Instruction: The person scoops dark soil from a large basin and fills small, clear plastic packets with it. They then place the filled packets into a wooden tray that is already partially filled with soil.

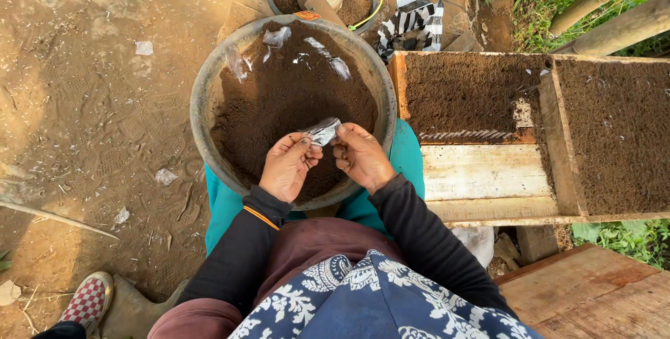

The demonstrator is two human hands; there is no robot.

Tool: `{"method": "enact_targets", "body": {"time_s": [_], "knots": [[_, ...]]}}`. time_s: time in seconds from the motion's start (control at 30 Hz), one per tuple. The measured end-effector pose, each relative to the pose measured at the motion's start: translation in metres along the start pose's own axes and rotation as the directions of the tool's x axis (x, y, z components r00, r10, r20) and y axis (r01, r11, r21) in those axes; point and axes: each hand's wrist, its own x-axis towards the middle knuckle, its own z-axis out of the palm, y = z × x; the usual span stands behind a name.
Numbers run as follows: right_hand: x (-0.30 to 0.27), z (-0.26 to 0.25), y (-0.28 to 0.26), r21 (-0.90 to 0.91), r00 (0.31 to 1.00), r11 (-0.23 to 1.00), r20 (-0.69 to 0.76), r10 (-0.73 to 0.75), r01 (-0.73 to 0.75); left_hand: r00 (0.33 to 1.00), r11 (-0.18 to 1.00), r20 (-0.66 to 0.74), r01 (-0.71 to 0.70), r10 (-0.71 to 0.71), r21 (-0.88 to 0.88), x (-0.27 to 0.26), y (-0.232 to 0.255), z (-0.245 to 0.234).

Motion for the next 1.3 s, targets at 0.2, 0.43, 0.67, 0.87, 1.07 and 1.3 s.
{"method": "enact_targets", "body": {"time_s": [0.2, 0.43, 0.67, 0.87, 1.07, 1.3], "knots": [[0.005, 0.012, 0.000, -0.047, 0.999, 0.999, 0.042, -0.014, 0.016, 0.978, 0.932, 0.086, -0.205, 0.188, 0.300, -0.010, 0.009, -0.003], [0.006, 0.017, 0.003, -0.260, 0.994, 0.959, 0.001, -0.112, 0.109, 0.965, 0.822, 0.160, -0.260, 0.206, 0.507, -0.007, 0.011, -0.014], [0.002, 0.023, 0.015, -0.685, 0.812, 0.455, 0.382, -0.441, 0.570, 0.933, 0.720, 0.087, -0.326, 0.348, 0.613, -0.006, 0.016, -0.008], [-0.024, 0.050, 0.001, -0.826, 0.834, 0.189, 0.471, -0.287, 0.531, 0.957, 0.943, -0.228, -0.099, 0.177, 0.319, 0.004, -0.001, -0.027], [0.009, 0.019, 0.010, -0.864, 0.852, 0.128, 0.439, -0.285, 0.488, 0.964, 0.643, -0.057, -0.129, 0.260, 0.755, -0.006, 0.018, -0.018], [0.081, 0.025, 0.006, -0.941, 0.941, 0.042, 0.334, -0.045, 0.336, 0.816, 0.446, 0.084, -0.396, 0.572, 0.803, 0.004, 0.051, -0.028]]}}
